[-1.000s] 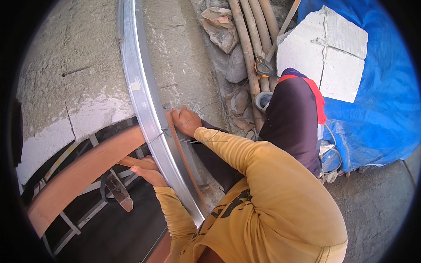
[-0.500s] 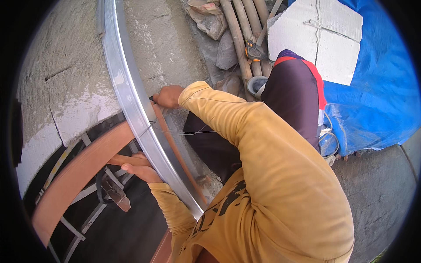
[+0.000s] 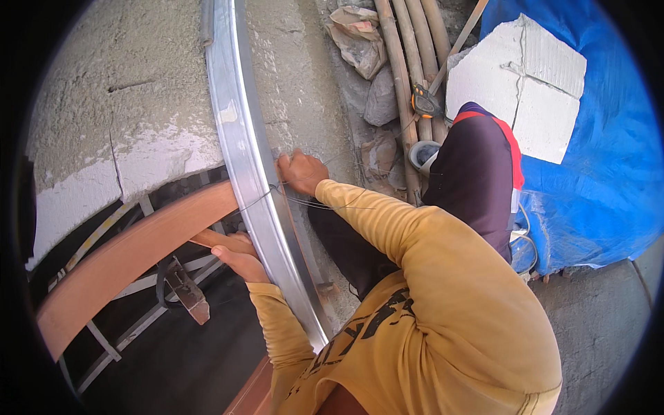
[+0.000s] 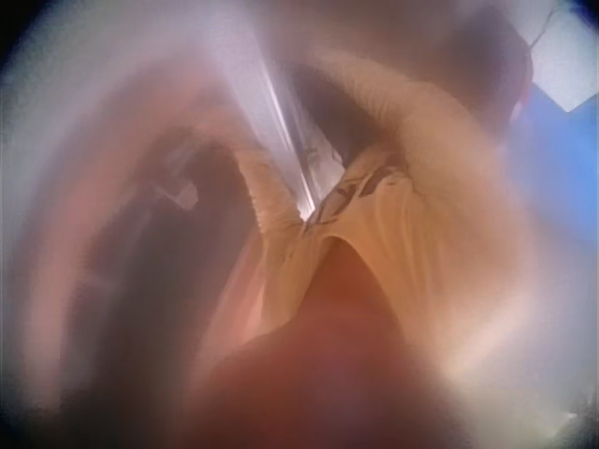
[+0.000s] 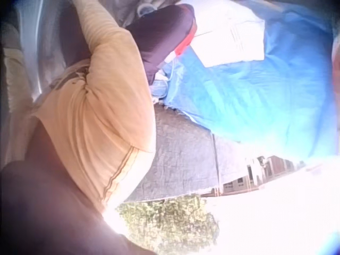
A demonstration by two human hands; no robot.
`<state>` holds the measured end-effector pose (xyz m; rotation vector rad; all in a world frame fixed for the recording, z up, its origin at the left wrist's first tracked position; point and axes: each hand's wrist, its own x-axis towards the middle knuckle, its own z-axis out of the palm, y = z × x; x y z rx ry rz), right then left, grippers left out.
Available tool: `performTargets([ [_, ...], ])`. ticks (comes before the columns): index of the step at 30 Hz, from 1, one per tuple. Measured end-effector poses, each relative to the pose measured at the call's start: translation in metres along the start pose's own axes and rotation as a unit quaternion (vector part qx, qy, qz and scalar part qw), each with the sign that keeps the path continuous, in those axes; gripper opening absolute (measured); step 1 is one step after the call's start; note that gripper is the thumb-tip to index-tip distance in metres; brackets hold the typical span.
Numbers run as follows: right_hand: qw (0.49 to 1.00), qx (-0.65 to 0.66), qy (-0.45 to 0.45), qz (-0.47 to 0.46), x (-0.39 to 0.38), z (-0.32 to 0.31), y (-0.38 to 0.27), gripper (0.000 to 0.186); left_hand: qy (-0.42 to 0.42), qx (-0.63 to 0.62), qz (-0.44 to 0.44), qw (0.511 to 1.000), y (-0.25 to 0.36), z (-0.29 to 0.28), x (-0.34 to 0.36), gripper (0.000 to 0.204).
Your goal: The person positions a long metal trim piece along a curved architectural edge, measures it with a tape measure, and uses a hand saw to cut it to size. They then secure the trim with wire ties and small wooden shims.
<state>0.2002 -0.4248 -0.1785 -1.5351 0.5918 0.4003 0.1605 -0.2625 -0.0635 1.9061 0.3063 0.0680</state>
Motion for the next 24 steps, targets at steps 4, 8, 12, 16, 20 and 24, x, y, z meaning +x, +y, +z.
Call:
performTargets([
  [4,1.0,0.016,-0.01,0.005,0.012,0.0,0.01,0.068,-0.016,0.132,0.05,0.99,0.017,0.009,-0.005,0.076],
  [8,1.0,0.021,-0.015,-0.011,0.022,0.0,0.013,0.07,-0.038,0.13,0.054,0.989,0.02,0.015,0.002,0.074],
  [12,0.981,-0.013,-0.032,-0.189,0.054,0.036,0.06,0.048,-0.014,0.127,0.073,0.989,0.029,-0.007,-0.004,0.069],
  [16,0.942,0.296,-0.098,-0.122,0.051,0.042,0.06,0.042,-0.064,0.191,0.0,0.98,0.014,-0.012,0.004,0.068],
  [20,0.923,0.12,-0.026,-0.365,0.067,0.038,0.084,0.037,-0.068,0.165,0.001,0.984,0.005,-0.006,0.001,0.068],
  [24,0.949,0.1,-0.068,-0.29,0.071,0.027,0.075,0.037,-0.057,0.177,-0.014,0.982,0.005,-0.005,-0.003,0.062],
])
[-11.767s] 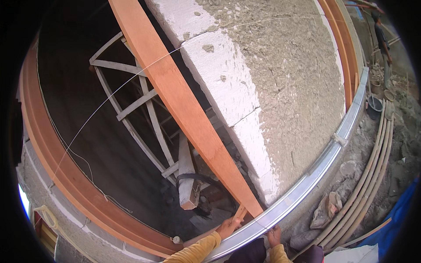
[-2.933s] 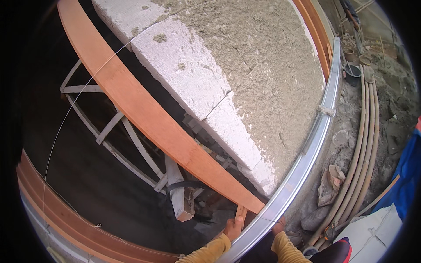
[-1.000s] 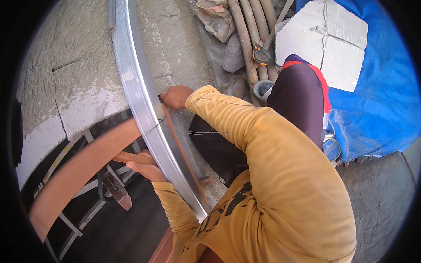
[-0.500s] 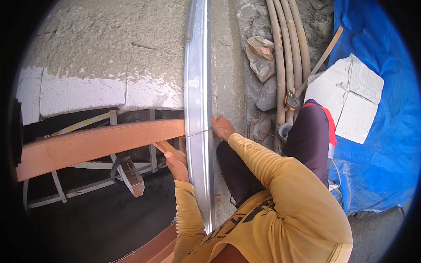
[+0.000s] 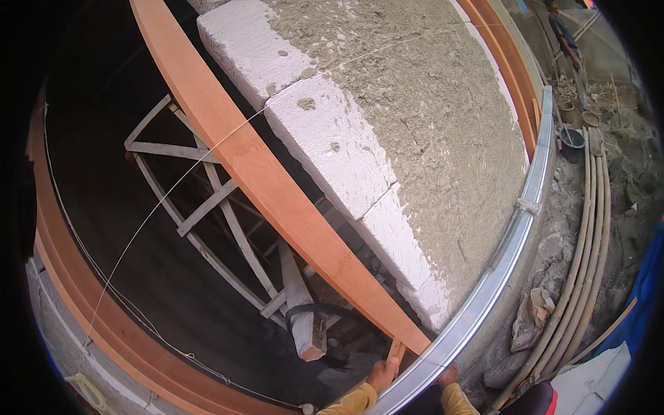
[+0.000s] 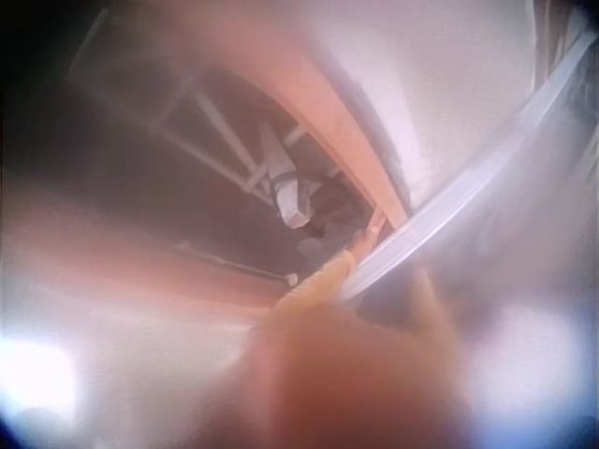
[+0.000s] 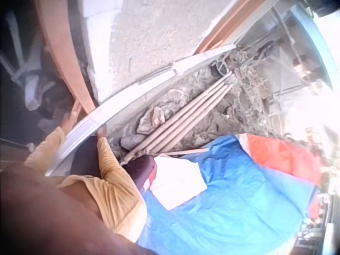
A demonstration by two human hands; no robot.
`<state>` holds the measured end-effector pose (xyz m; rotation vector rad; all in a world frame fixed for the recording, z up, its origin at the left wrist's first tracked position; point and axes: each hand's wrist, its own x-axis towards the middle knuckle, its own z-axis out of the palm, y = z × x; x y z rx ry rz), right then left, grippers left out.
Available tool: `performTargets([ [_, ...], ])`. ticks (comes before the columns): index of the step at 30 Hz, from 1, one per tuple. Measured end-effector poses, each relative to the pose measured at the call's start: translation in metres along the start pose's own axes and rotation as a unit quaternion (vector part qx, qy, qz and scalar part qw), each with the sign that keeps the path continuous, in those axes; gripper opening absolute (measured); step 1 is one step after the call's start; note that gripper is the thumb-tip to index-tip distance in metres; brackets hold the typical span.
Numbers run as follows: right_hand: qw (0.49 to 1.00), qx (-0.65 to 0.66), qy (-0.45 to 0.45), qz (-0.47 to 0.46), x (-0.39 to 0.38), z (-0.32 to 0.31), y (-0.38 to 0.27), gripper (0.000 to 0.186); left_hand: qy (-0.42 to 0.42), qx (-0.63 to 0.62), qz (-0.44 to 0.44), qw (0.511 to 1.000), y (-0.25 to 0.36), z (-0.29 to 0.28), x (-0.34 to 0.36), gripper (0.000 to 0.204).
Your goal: The person positions a long metal trim piece along a curved architectural edge, measures it with a tape measure, and uses a hand saw to cut it to size. They then secure the trim with wire ties and small wooden shims.
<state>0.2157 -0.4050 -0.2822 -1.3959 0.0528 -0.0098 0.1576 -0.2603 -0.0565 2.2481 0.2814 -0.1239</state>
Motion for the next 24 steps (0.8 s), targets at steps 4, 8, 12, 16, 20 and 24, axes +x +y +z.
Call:
performTargets([
  [4,0.987,-0.058,-0.15,0.009,0.019,-0.028,-0.03,0.037,0.017,-0.006,-0.005,1.0,0.004,-0.002,-0.007,0.063],
  [8,1.0,0.01,-0.005,0.007,0.021,-0.012,-0.004,0.037,0.022,-0.019,0.018,0.999,0.012,0.005,0.0,0.065],
  [12,1.0,0.0,-0.002,0.004,0.017,-0.002,0.005,0.037,0.005,-0.01,0.006,1.0,0.007,0.001,0.005,0.067],
  [16,0.994,-0.033,-0.099,0.01,0.026,-0.014,-0.009,0.037,0.039,-0.015,0.027,0.999,0.006,0.0,-0.002,0.066],
  [20,1.0,-0.008,-0.016,0.006,0.021,-0.002,0.004,0.037,0.034,-0.041,0.035,0.998,0.02,0.004,-0.001,0.063],
  [24,0.992,-0.049,-0.117,0.006,0.023,-0.012,-0.009,0.037,0.052,-0.048,0.036,0.997,0.012,-0.001,-0.008,0.061],
])
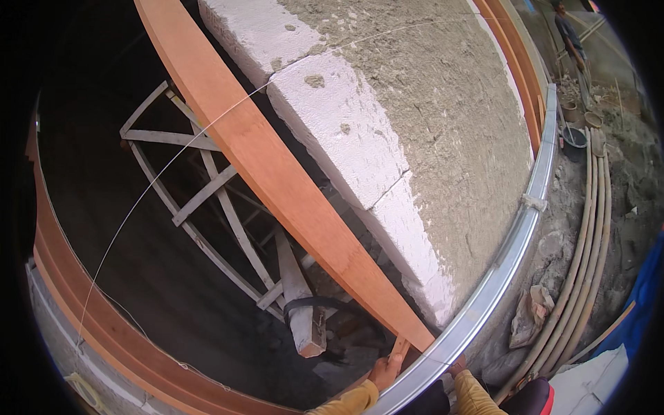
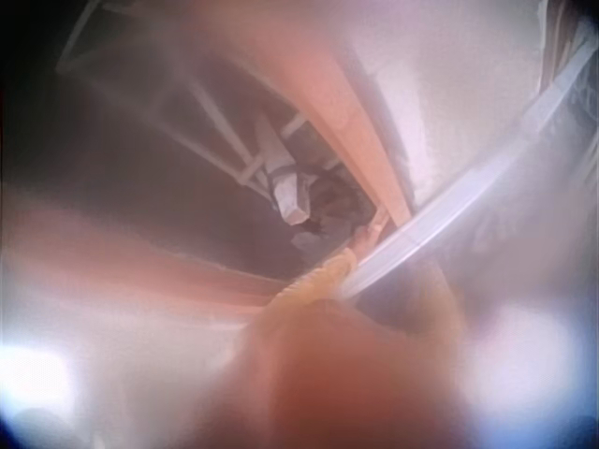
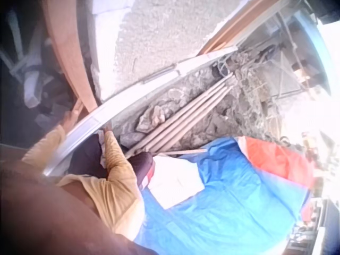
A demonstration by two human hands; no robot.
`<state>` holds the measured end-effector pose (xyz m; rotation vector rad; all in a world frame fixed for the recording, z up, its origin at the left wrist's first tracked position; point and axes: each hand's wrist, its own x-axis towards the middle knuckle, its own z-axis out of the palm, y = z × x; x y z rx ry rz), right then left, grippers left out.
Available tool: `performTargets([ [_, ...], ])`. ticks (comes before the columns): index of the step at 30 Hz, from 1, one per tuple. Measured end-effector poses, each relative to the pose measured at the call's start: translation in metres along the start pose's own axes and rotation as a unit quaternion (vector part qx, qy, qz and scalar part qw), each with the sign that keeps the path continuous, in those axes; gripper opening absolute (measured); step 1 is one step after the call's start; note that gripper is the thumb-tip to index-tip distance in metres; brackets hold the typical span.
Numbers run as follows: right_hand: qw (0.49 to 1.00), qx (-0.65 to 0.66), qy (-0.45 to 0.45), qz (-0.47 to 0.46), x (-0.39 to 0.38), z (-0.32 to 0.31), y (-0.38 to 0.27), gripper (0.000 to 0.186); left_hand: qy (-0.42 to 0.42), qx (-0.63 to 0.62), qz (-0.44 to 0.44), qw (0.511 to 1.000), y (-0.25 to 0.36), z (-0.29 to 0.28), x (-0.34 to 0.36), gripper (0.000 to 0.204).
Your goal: The person positions a long metal trim piece along a curved architectural edge, measures it with a tape measure, and uses a hand saw to cut it to size. They then secure the trim with wire ties and small wooden shims.
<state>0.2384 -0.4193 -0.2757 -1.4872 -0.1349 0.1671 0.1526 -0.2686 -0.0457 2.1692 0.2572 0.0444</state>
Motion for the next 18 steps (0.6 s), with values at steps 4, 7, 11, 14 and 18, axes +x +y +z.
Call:
performTargets([
  [4,0.985,0.061,0.159,0.002,-0.001,0.017,0.023,0.037,-0.015,-0.003,0.002,1.0,0.0,0.012,0.012,0.059],
  [7,0.994,0.024,0.102,0.0,0.0,0.011,0.017,0.037,-0.01,0.019,-0.003,1.0,-0.001,0.007,0.009,0.059],
  [11,0.999,-0.029,-0.017,-0.019,0.005,-0.013,-0.01,0.037,-0.018,0.021,0.011,1.0,0.006,-0.004,0.005,0.061],
  [14,0.987,0.043,0.152,0.006,-0.001,0.012,0.011,0.037,-0.022,0.019,-0.001,1.0,0.004,0.007,0.011,0.063],
  [18,0.999,-0.019,0.043,-0.014,-0.002,0.001,0.013,0.037,-0.005,0.015,0.025,1.0,0.009,0.004,0.001,0.063],
])
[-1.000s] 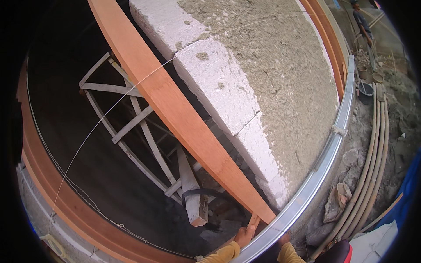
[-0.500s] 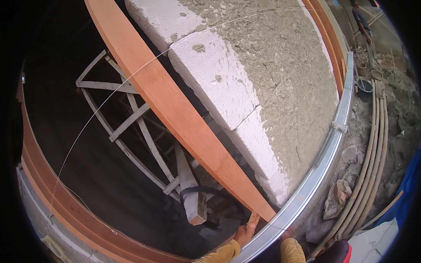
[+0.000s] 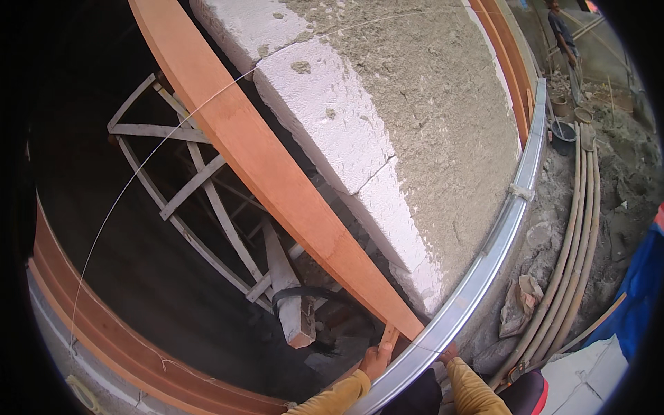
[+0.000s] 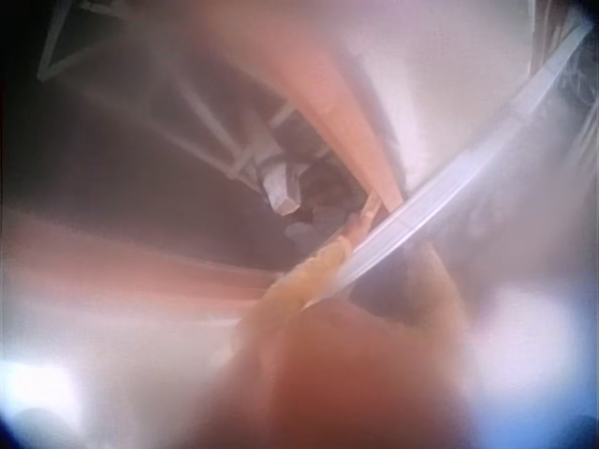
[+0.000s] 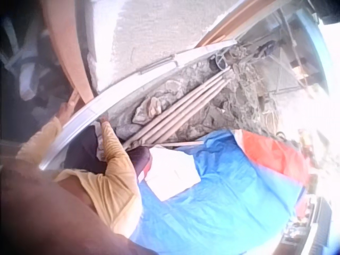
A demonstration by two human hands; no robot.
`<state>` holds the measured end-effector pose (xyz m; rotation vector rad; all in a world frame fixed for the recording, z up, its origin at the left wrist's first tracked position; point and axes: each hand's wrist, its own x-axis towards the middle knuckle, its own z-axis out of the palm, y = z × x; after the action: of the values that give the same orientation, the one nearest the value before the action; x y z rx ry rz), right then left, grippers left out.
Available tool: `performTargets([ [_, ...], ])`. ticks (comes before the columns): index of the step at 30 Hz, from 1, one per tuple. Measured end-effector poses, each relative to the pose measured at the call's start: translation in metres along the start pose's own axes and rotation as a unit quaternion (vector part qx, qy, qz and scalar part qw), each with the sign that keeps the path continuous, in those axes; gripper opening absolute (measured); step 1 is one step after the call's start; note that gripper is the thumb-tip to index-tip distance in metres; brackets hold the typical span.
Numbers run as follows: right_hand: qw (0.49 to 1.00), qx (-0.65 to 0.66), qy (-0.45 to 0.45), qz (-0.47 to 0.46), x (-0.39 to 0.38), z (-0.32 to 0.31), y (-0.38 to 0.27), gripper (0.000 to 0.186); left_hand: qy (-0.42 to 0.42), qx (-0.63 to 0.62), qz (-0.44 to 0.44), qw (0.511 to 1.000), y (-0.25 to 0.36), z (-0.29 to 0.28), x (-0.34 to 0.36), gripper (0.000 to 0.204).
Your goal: The person positions a long metal trim piece along a curved architectural edge, measures it with a tape measure, and uses a hand saw to cut it to size. They then secure the trim with wire ties and small wooden shims.
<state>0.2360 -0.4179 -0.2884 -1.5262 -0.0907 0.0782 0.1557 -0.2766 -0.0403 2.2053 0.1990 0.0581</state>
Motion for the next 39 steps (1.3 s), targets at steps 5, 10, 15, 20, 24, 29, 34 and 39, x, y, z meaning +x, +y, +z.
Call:
performTargets([
  [5,0.993,0.06,0.098,0.023,-0.001,0.005,0.012,0.038,-0.013,0.008,0.004,1.0,-0.011,0.005,0.007,0.061],
  [10,0.991,-0.038,-0.092,-0.093,-0.006,0.002,0.005,0.037,0.007,0.017,-0.014,1.0,-0.032,-0.012,-0.009,0.06],
  [15,0.961,0.154,0.181,0.141,-0.018,0.028,0.009,0.029,-0.038,0.011,0.01,0.999,-0.006,-0.001,0.016,0.061],
  [20,0.982,-0.167,0.062,0.059,-0.036,0.028,-0.013,0.048,0.003,-0.056,0.011,0.998,-0.025,-0.003,0.008,0.066],
  [24,0.981,-0.086,0.12,0.127,-0.015,0.015,0.007,0.053,0.009,-0.024,0.028,0.999,-0.002,0.014,0.013,0.07],
  [29,0.98,-0.122,0.006,0.157,-0.004,0.006,-0.046,0.048,0.033,0.0,0.007,0.999,-0.008,-0.003,0.004,0.071],
  [34,0.97,-0.11,0.117,0.185,-0.028,0.03,-0.051,0.052,0.079,0.005,-0.023,0.997,-0.009,0.001,0.002,0.071],
  [39,0.94,-0.068,0.162,0.293,-0.022,0.0,-0.097,0.06,0.05,-0.022,0.009,0.998,-0.004,0.014,0.008,0.073],
])
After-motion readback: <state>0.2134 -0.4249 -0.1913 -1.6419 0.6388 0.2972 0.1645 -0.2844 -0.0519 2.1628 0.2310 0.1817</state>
